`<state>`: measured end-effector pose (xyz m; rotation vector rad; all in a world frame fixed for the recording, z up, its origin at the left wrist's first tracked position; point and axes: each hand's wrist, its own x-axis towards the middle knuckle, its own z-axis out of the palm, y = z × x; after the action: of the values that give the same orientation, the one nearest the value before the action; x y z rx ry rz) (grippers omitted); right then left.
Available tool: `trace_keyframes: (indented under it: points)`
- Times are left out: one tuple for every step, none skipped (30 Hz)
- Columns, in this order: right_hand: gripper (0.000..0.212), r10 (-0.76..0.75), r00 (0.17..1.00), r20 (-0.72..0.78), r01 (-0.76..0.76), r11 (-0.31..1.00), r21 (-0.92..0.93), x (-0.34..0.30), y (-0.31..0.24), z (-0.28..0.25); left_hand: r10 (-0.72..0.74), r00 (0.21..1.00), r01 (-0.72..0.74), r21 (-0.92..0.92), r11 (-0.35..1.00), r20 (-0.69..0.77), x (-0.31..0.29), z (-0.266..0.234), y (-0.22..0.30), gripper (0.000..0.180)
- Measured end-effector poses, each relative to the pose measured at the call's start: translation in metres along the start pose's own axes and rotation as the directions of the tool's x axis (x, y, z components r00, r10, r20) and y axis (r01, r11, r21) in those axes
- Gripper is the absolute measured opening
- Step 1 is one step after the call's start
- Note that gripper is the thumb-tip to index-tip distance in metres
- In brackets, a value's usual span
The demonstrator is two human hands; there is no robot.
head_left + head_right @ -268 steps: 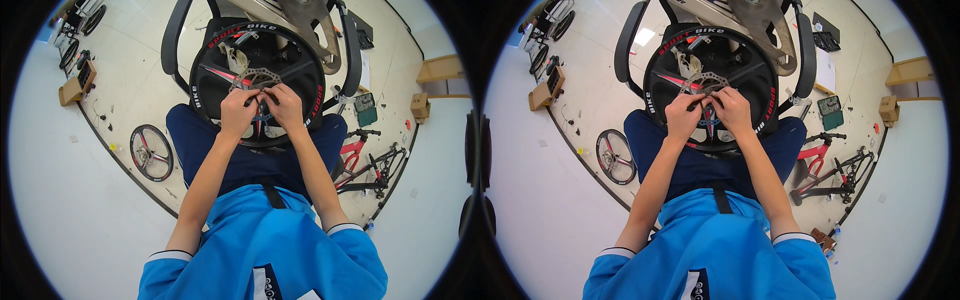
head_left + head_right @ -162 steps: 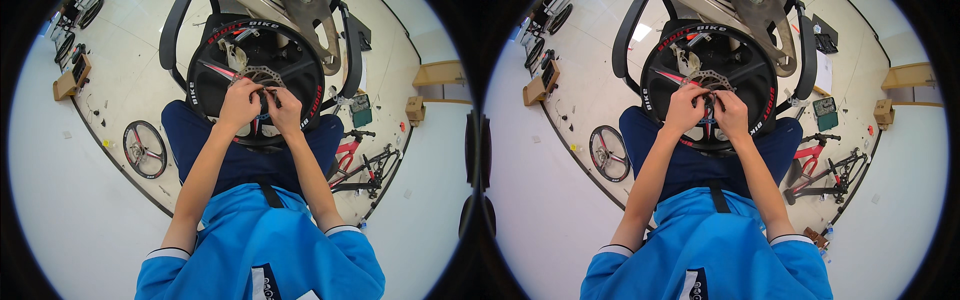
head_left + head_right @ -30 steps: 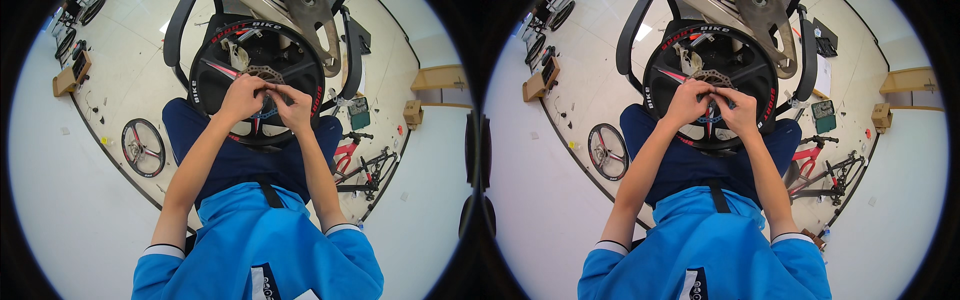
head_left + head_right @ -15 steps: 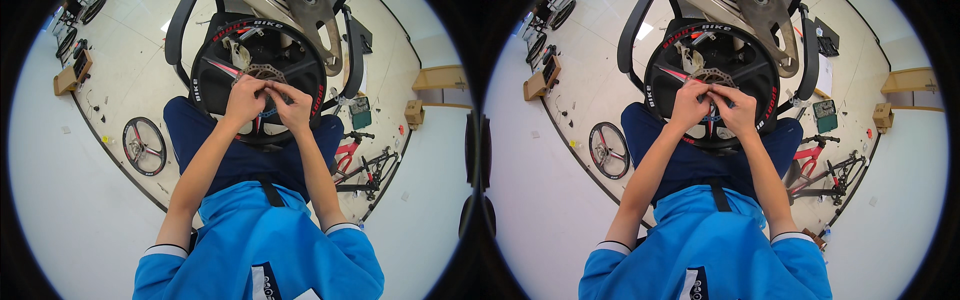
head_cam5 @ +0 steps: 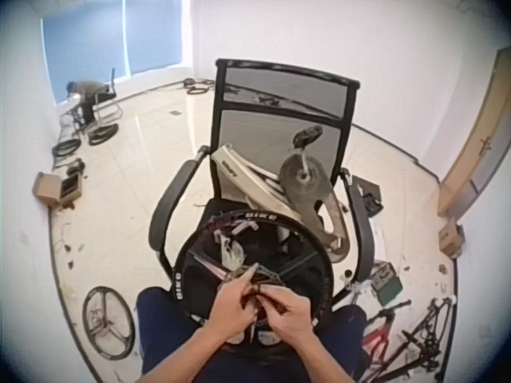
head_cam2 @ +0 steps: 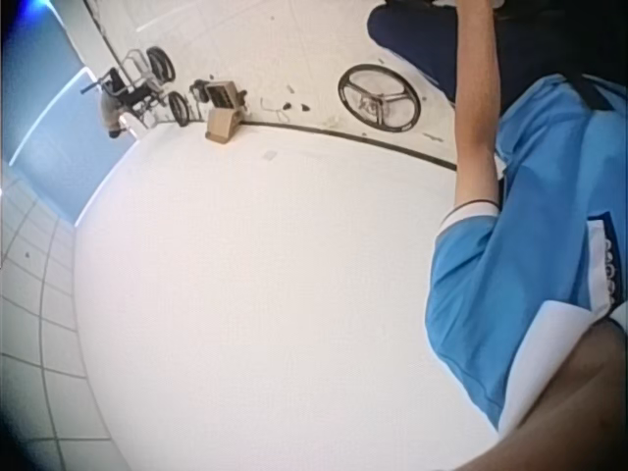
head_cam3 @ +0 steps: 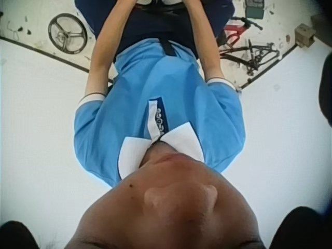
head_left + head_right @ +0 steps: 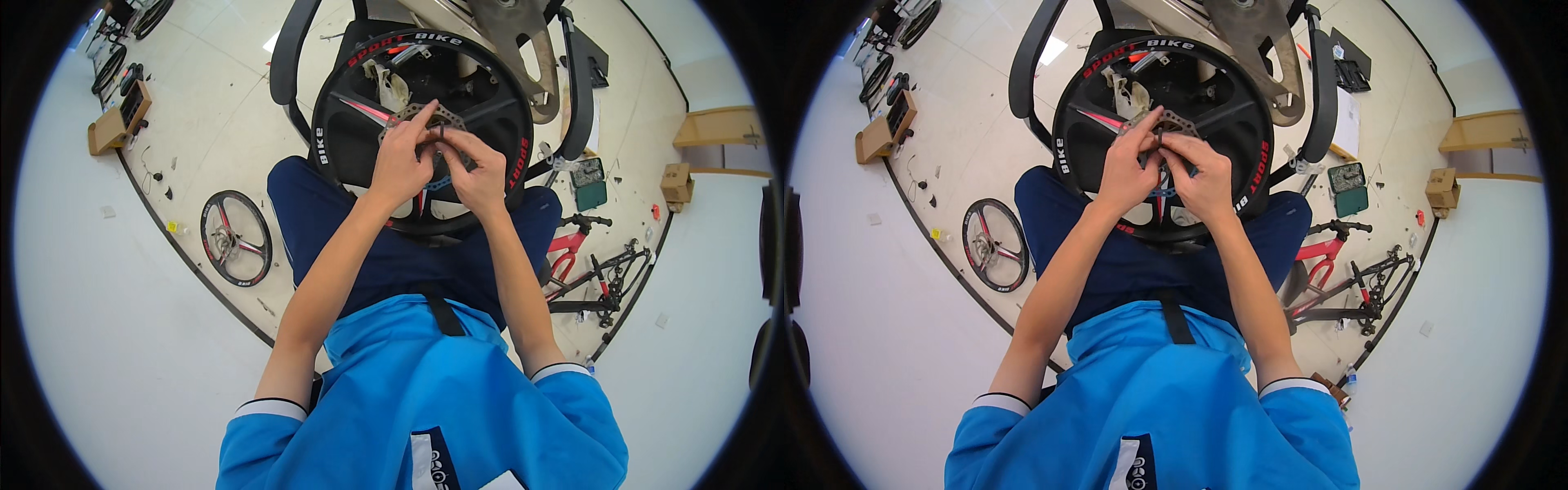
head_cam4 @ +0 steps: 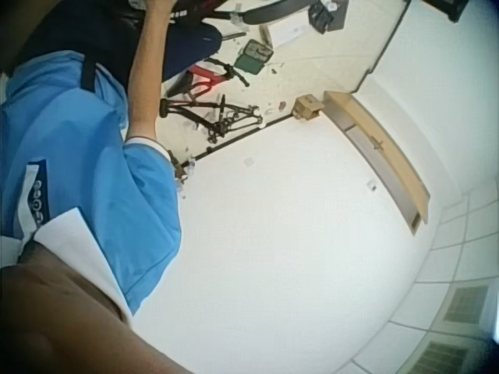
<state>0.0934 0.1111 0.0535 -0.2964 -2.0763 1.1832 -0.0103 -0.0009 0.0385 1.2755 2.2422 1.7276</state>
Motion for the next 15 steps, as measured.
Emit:
trace_keyframes:
  points:
    - [0.022, 0.041, 0.999, 0.012, -0.041, 0.999, -0.006, -0.002, 0.0, 0.0, 0.03, 1.0, -0.03, 0.018, 0.999, 0.0, 0.0, -0.001, 0.0, 0.027]
    - [0.021, 0.04, 0.999, 0.011, -0.04, 0.999, -0.016, -0.002, -0.002, -0.001, 0.016, 1.0, -0.015, 0.013, 1.0, -0.013, 0.0, -0.001, 0.001, 0.026]
    - [0.021, 0.04, 0.999, 0.009, -0.039, 0.999, -0.025, -0.002, -0.005, -0.002, 0.001, 1.0, -0.001, 0.008, 1.0, -0.025, 0.0, -0.001, 0.001, 0.026]
    - [0.02, 0.039, 0.999, 0.008, -0.039, 0.999, -0.035, -0.001, -0.007, -0.002, -0.059, 0.997, 0.058, -0.022, 0.998, -0.047, -0.003, -0.001, 0.003, 0.026]
    - [0.02, 0.052, 0.999, -0.004, -0.052, 0.998, -0.042, 0.0, -0.007, -0.002, -0.119, 0.991, 0.116, -0.055, 0.992, -0.065, -0.005, 0.001, 0.005, 0.025]
    - [0.02, 0.065, 0.998, -0.017, -0.065, 0.997, -0.048, 0.001, -0.006, -0.002, -0.119, 0.991, 0.115, -0.072, 0.991, -0.066, -0.006, 0.003, 0.004, 0.025]
    - [0.019, 0.077, 0.997, -0.03, -0.079, 0.995, -0.054, 0.001, -0.006, -0.001, -0.12, 0.991, 0.114, -0.089, 0.99, -0.067, -0.007, 0.005, 0.003, 0.024]
    - [0.02, 0.076, 0.997, -0.029, -0.077, 0.996, -0.042, 0.003, -0.008, -0.001, -0.121, 0.99, 0.113, -0.105, 0.988, -0.069, -0.008, 0.006, 0.003, 0.024]
    - [0.02, 0.074, 0.997, -0.028, -0.075, 0.997, -0.03, 0.005, -0.012, -0.001, -0.103, 0.992, 0.095, -0.102, 0.99, -0.072, -0.008, 0.007, 0.003, 0.022]
    - [0.02, 0.073, 0.997, -0.026, -0.073, 0.997, -0.018, 0.006, -0.014, -0.001, -0.085, 0.994, 0.077, -0.098, 0.992, -0.076, -0.008, 0.008, 0.002, 0.021]
    - [0.02, 0.064, 0.998, -0.023, -0.064, 0.998, -0.005, 0.006, -0.014, -0.001, -0.064, 0.995, 0.057, -0.096, 0.994, -0.077, -0.006, 0.009, 0.003, 0.02]
    - [0.02, 0.056, 0.998, -0.019, -0.056, 0.998, 0.008, 0.005, -0.012, -0.001, -0.07, 0.995, 0.064, -0.077, 0.995, -0.074, -0.006, 0.008, 0.003, 0.02]
    - [0.019, 0.047, 0.999, -0.016, -0.047, 0.999, 0.021, 0.004, -0.01, -0.001, -0.075, 0.995, 0.071, -0.059, 0.996, -0.072, -0.005, 0.007, 0.003, 0.02]
    - [0.019, 0.031, 1.0, -0.005, -0.031, 0.999, 0.013, 0.003, -0.008, -0.001, -0.081, 0.994, 0.078, -0.04, 0.996, -0.07, -0.006, 0.007, 0.002, 0.019]
    - [0.018, 0.059, 0.998, 0.0, -0.058, 0.998, 0.027, 0.003, -0.006, -0.002, -0.08, 0.994, 0.077, -0.051, 0.996, -0.075, -0.006, 0.007, 0.003, 0.019]
